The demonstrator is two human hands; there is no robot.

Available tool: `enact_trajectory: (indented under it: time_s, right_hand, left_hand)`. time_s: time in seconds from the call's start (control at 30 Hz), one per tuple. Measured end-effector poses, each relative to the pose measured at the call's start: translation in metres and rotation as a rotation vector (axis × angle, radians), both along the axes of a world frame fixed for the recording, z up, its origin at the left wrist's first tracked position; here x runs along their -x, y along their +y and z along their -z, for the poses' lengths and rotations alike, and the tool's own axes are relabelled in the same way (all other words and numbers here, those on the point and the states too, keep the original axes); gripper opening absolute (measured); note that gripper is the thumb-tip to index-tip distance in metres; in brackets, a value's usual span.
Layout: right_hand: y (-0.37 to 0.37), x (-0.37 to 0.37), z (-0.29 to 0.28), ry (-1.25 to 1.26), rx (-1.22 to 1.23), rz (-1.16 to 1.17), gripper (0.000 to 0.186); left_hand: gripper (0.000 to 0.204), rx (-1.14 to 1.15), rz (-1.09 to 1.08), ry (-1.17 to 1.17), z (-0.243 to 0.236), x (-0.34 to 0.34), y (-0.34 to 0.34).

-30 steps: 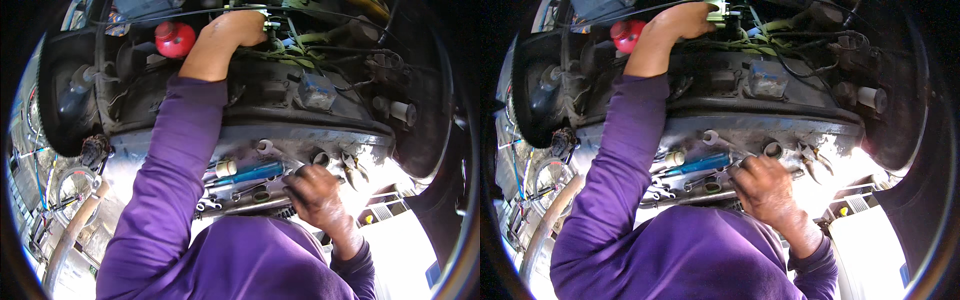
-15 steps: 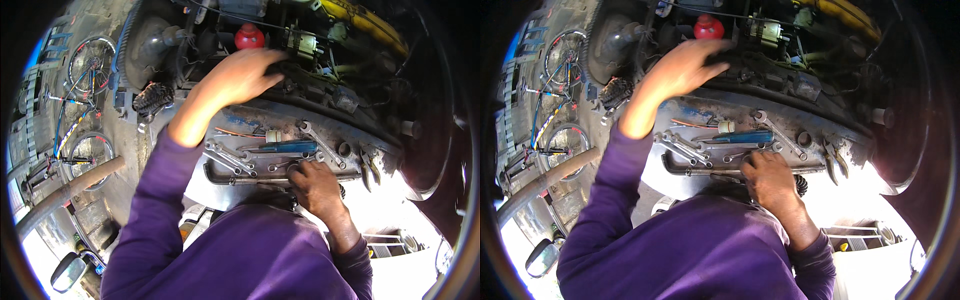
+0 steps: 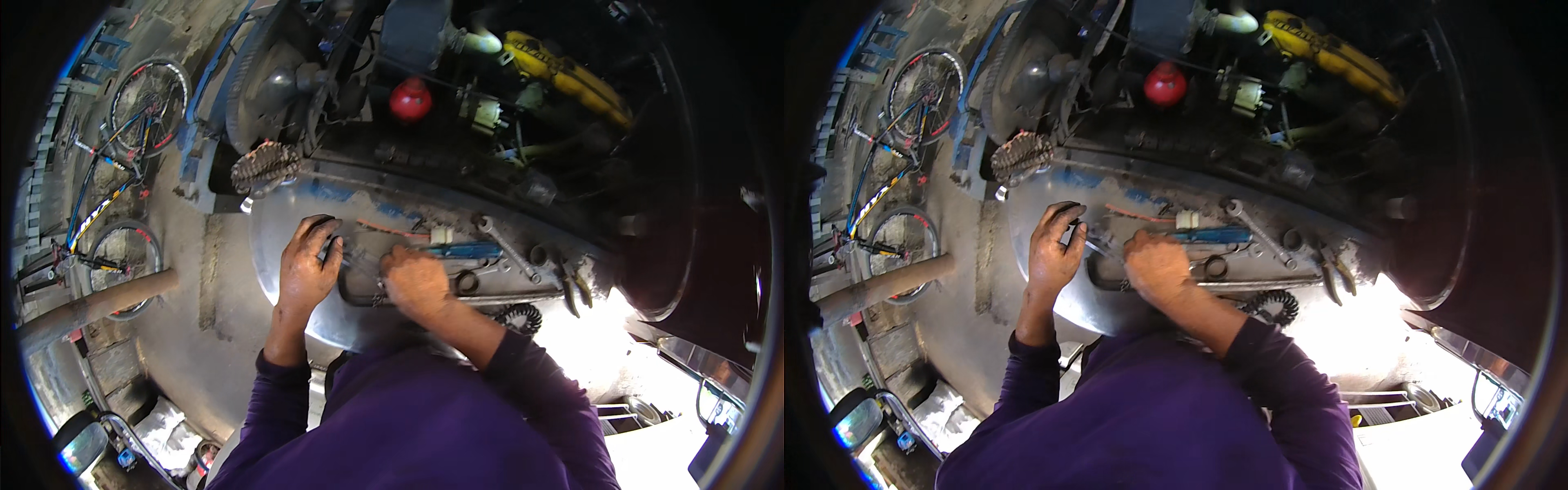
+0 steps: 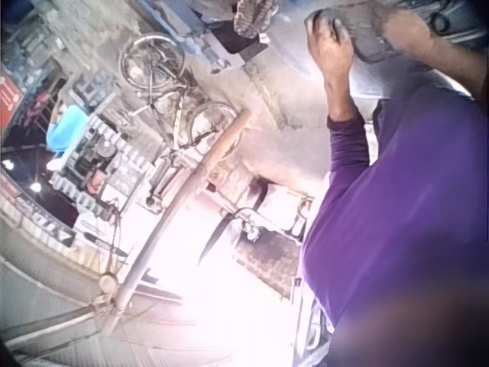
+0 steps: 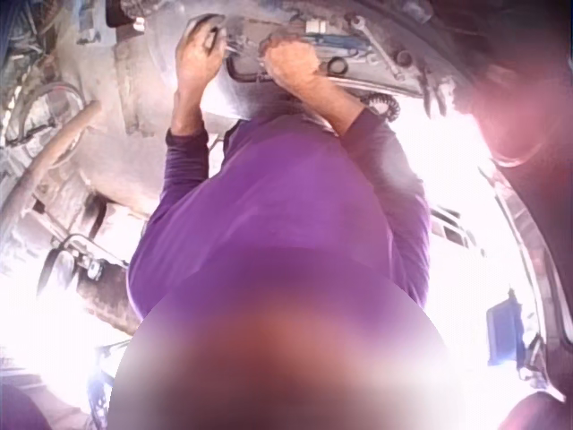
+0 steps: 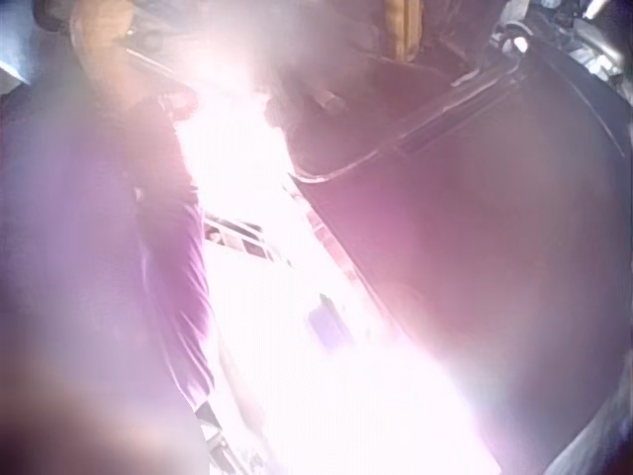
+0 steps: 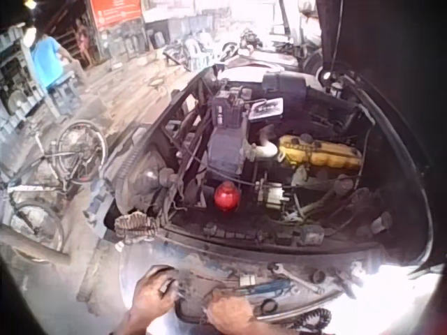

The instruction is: The person works on a car engine with the hood open, using pliers and a wrench to adjust and remove components near the alternator. They disconnect a wire harness and handle small parts within the engine bay.

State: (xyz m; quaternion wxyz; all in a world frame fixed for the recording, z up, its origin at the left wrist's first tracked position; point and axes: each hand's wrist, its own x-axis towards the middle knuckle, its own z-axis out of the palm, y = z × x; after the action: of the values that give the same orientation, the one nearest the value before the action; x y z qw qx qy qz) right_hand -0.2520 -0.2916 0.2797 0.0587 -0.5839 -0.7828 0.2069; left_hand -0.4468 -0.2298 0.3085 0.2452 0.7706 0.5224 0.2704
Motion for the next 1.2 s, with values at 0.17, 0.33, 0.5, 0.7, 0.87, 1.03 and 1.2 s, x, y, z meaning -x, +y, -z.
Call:
enact_trajectory:
  time_s: [0.17,0.33,0.5,0.7,0.87,1.03,1.2]
  right_hand:
    - [0.024,0.003,-0.002,-0.022,0.349,-0.076,0.018]
    - [0.025,-0.040,-0.037,0.239,0.137,-0.023,0.021]
    - [0.045,-0.196,-0.043,0.162,-0.271,0.475,0.032]
    - [0.157,-0.332,0.057,0.016,0.306,0.618,0.039]
    - [0.226,-0.341,0.152,0.042,0.573,0.513,0.036]
    - [0.231,-0.340,0.217,0.051,0.660,0.734,0.036]
    - [0.218,-0.328,0.247,0.211,0.570,0.841,0.039]
  left_hand:
    - [0.026,-0.063,0.072,-0.026,-0.011,-0.053,0.046]
    - [0.029,-0.054,0.272,0.033,-0.015,-0.121,0.094]
    - [0.040,0.127,0.525,0.225,0.020,-0.192,0.152]
    - [0.036,0.314,0.849,0.532,0.130,-0.313,0.211]
    - [0.037,0.653,0.795,0.736,0.210,-0.384,0.235]
    - [0.043,0.693,0.697,0.804,0.255,-0.398,0.233]
    - [0.044,0.571,0.616,0.910,0.259,-0.395,0.225]
